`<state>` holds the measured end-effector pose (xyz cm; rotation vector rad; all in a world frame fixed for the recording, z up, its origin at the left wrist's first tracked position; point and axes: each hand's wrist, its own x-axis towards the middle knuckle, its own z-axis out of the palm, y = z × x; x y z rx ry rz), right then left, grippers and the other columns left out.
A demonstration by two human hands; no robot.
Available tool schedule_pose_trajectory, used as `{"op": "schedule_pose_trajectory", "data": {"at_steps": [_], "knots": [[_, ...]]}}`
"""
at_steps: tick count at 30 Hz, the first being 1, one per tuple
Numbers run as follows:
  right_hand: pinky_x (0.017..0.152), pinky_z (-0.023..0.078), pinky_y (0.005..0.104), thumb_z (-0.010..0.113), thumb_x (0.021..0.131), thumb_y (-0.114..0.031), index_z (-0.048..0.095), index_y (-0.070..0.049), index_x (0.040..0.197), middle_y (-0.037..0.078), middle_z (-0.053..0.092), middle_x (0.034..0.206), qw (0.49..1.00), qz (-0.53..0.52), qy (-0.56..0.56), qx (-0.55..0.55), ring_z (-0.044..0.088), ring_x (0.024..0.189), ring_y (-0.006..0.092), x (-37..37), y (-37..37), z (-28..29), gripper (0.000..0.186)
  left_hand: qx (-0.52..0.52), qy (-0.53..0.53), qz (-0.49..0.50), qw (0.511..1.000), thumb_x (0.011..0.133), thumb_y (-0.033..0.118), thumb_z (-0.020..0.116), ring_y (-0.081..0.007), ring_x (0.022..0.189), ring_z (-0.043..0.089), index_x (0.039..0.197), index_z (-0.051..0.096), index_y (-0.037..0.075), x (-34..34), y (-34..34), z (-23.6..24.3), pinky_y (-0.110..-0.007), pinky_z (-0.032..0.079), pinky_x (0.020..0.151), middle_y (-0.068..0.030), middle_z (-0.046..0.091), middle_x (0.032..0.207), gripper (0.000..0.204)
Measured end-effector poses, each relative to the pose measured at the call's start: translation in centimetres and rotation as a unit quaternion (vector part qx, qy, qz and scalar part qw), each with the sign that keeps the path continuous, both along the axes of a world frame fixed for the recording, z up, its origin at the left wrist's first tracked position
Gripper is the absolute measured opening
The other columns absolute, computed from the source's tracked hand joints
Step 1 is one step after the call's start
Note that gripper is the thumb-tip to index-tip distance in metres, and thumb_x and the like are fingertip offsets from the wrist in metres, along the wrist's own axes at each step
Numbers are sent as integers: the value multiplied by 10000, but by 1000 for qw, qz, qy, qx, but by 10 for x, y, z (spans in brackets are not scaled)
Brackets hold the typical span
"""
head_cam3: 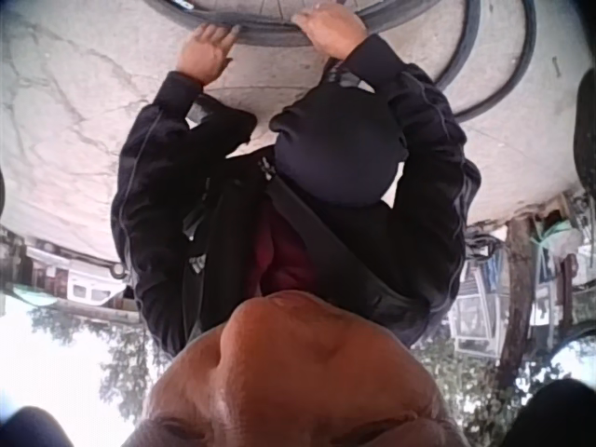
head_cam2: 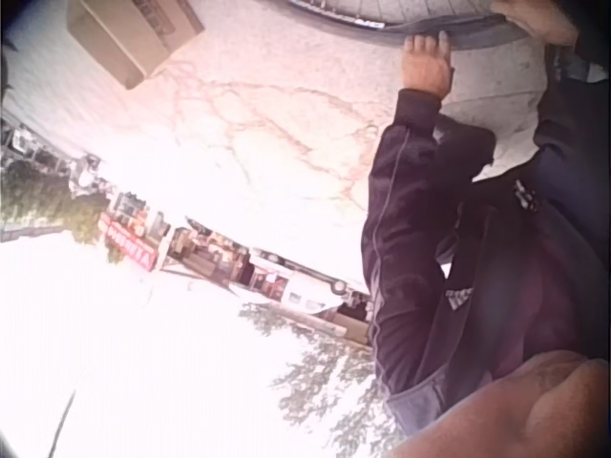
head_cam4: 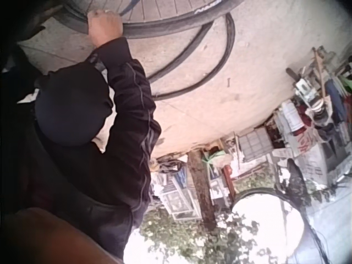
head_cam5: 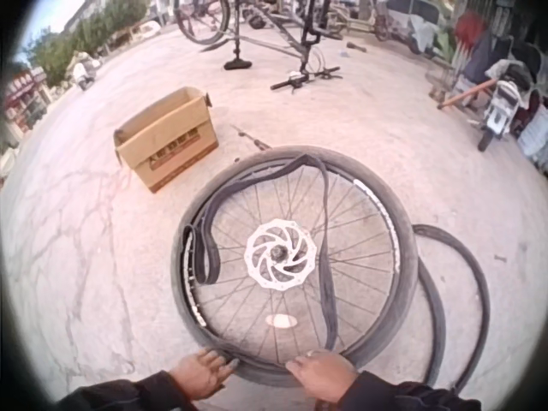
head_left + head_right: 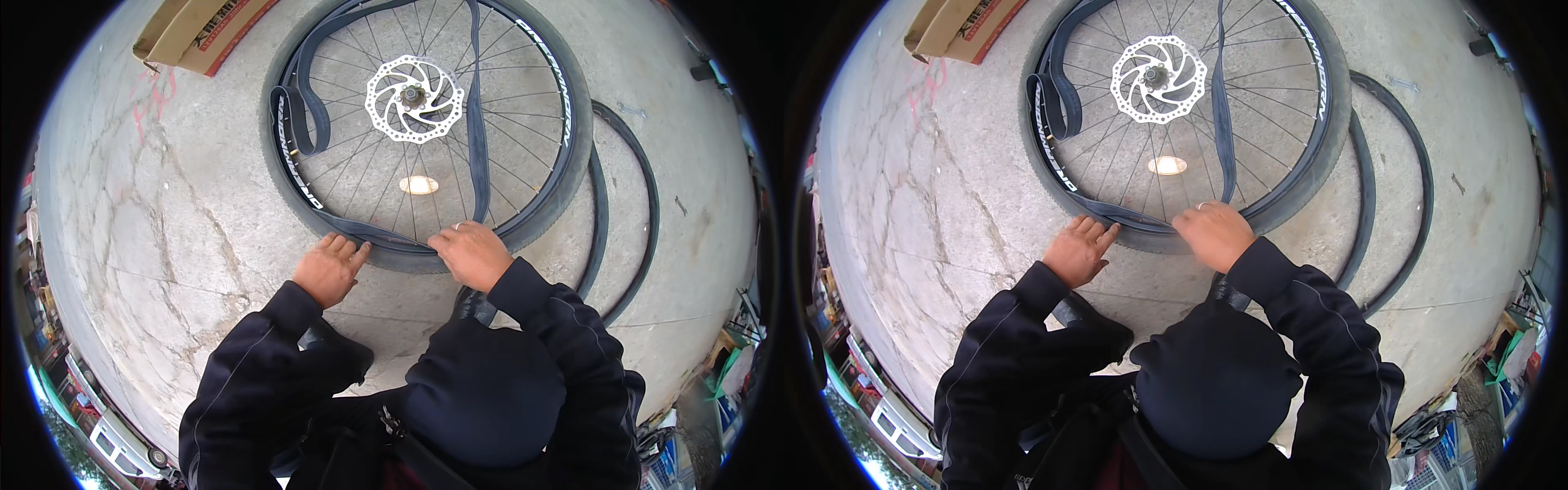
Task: The person removes the old tire and inner tube from a bicycle wheel, installs a new inner tube, and then fits a new tire onto the rim. They then use a pump to inflate the tire.
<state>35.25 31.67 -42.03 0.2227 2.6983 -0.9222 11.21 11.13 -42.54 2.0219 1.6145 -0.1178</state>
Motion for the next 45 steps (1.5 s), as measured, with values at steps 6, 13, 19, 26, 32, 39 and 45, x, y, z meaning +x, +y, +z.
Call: {"op": "schedule_pose_trajectory", "data": {"at_steps": [6, 13, 19, 26, 32, 39, 45], "knots": [[892, 517, 431, 690, 869, -87, 678, -87, 988, 87, 645, 944, 999, -21, 37, 19, 664, 964, 309, 18, -5, -33, 120, 75, 29, 7, 997, 883, 249, 765, -280, 1225, 575, 1439, 598, 33, 11, -15, -38, -411, 457, 1081, -121, 613, 1329, 619], [886, 521, 445, 658, 840, -79, 657, -82, 921, 110, 662, 958, 983, -151, 104, -20, 666, 973, 335, 10, -25, -50, 81, 48, 54, 41, 997, 941, 183, 599, -252, 1150, 599, 1183, 691, 50, 20, -6, -48, -375, 457, 1017, -89, 653, 1188, 290], [857, 532, 461, 656, 851, -60, 664, -61, 958, 117, 669, 965, 974, -188, 116, -52, 665, 941, 352, 11, -31, -57, 108, 127, 72, 31, 989, 911, 178, 603, -266, 1168, 582, 1026, 673, 85, 16, -11, -48, -406, 437, 1054, -88, 629, 1150, 163], [794, 537, 512, 665, 841, -86, 665, -54, 918, 142, 659, 925, 983, -164, 76, -44, 663, 926, 384, -14, -37, -66, 83, 191, 101, 25, 976, 882, 182, 651, -290, 1269, 549, 1016, 675, 93, 14, -18, -46, -461, 406, 1145, -106, 612, 1260, 162], [820, 547, 500, 636, 834, -64, 736, -53, 894, 154, 716, 951, 986, -81, -88, -118, 693, 947, 384, -25, -17, -59, 117, 153, 65, 44, 985, 886, 183, 660, -302, 1344, 523, 999, 670, 91, 12, -9, -39, -478, 396, 1172, -154, 588, 1363, 146], [846, 545, 480, 672, 836, -88, 749, -55, 897, 140, 686, 944, 988, -80, -89, -102, 678, 966, 383, -19, -31, -51, 104, 140, 54, 11, 989, 893, 176, 653, -259, 994, 622, 914, 611, 113, 0, -10, -40, -411, 484, 976, -90, 615, 997, 79], [874, 529, 490, 707, 840, -132, 733, -63, 928, 116, 650, 1018, 996, -66, 31, -50, 651, 1038, 371, 5, -41, -56, 116, 59, 41, -32, 997, 946, 195, 637, -233, 823, 688, 922, 556, 111, -6, 0, -50, -378, 518, 831, -51, 657, 818, 118]]}}
